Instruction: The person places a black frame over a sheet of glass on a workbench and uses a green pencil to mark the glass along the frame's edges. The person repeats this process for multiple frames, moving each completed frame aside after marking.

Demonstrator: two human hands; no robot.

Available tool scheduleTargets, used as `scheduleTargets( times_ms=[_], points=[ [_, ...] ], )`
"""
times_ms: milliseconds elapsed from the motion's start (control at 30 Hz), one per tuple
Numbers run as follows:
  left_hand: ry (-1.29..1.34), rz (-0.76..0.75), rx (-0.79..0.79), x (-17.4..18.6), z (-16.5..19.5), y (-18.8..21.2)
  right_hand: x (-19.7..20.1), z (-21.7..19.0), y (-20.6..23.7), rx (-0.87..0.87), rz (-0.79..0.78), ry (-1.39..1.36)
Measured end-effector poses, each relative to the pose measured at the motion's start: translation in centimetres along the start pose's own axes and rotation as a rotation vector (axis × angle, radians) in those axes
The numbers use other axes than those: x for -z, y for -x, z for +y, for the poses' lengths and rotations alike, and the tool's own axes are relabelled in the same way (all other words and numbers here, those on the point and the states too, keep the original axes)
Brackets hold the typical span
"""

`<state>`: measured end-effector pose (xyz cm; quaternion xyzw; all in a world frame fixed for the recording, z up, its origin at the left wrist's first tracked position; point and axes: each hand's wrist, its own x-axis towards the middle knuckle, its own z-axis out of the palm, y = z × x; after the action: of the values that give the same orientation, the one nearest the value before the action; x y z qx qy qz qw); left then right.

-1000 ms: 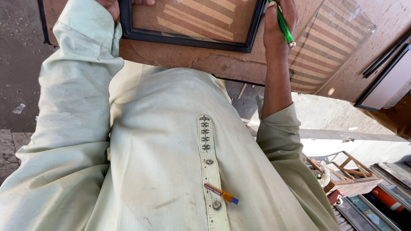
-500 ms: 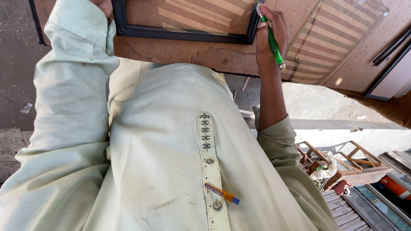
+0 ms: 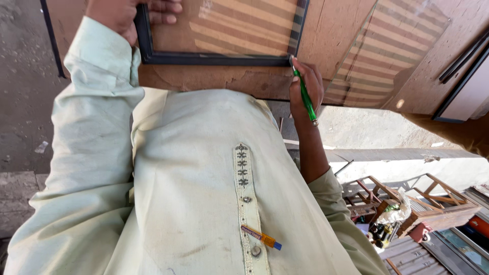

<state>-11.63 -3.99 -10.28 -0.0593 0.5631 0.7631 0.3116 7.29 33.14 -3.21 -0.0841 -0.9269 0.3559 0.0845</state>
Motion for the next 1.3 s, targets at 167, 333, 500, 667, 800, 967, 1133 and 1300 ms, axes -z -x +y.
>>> scheduleTargets(
  times_ms=[167,333,500,667,800,967,1133,1300],
  points=[
    [0.053,-0.045,-0.043,-2.0,1.8,1.0,3.5,-1.8,0.0,0.147,-0.017,0.028],
    [0.046,-0.032,-0.015,-2.7,3.3,1.8,3.6,-1.1,-2.5,-0.222,0.161,-0.243],
    [0.083,-0.018,0.022,-3.1,3.8,2.1,0.8,0.7,-5.6,-0.49,0.112,-0.242],
    [0.112,0.011,0.061,-3.1,3.5,2.0,0.1,2.3,-6.5,-0.759,-0.011,-0.418],
    [0.116,-0.023,-0.026,-2.8,2.8,1.5,0.7,3.3,-7.0,-0.795,-0.075,-0.661],
    [0.087,-0.076,-0.076,-2.4,2.3,1.2,1.2,4.3,-6.5,-0.84,-0.132,-0.846],
    [0.025,-0.022,0.051,-2.7,2.9,1.6,0.6,5.4,-6.2,-0.813,0.03,-0.591],
    [-0.012,-0.003,0.041,-3.2,3.8,1.4,0.7,5.7,-6.8,-0.349,0.23,0.108]
  ],
)
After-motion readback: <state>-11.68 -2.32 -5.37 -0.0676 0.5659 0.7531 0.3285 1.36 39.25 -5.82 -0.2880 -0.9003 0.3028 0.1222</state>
